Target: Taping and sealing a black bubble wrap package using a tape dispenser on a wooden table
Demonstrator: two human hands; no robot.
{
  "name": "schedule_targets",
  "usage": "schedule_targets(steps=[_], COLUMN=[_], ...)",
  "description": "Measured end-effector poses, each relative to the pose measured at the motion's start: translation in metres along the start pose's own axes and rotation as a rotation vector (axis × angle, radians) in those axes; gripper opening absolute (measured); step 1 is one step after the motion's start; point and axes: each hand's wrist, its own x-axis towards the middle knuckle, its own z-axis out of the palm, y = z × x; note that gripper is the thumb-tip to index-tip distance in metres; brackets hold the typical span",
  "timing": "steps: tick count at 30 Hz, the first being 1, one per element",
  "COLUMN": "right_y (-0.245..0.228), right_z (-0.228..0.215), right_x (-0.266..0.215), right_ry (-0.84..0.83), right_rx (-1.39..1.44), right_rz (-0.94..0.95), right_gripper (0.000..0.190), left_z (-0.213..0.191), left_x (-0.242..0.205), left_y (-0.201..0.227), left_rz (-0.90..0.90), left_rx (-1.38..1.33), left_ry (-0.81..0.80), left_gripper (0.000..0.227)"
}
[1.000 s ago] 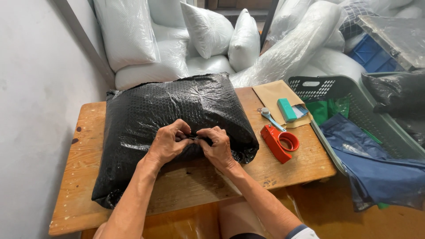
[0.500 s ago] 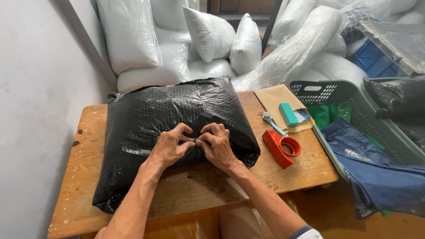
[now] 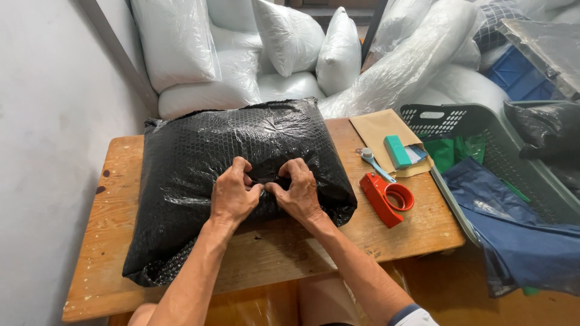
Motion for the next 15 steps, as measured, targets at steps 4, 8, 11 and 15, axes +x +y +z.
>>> schedule_targets(steps=[4, 8, 11, 15], right_y=[-0.002, -0.004, -0.004, -0.004], right_z=[-0.003, -0.003, -0.005, -0.006], right_x=[0.010, 0.014, 0.014, 0.014], right_ry=[0.015, 0.023, 0.018, 0.004], right_rx=[-0.033, -0.077, -0.080, -0.066], right_rz=[0.010, 0.030, 0.038, 0.032], right_gripper=[0.044, 0.039, 0.036, 0.030], left_z=[0.010, 0.014, 0.027, 0.020], left_x=[0.001, -0.003, -0.002, 0.004], left_y=[-0.005, 0.001, -0.004, -0.005], left_rz=[0.005, 0.012, 0.097, 0.282], left_rx=[0.029, 0.058, 0.201, 0.535], left_ry=[0.081, 0.111, 0.179, 0.358], left_gripper=[0.037, 0.036, 0.033, 0.052])
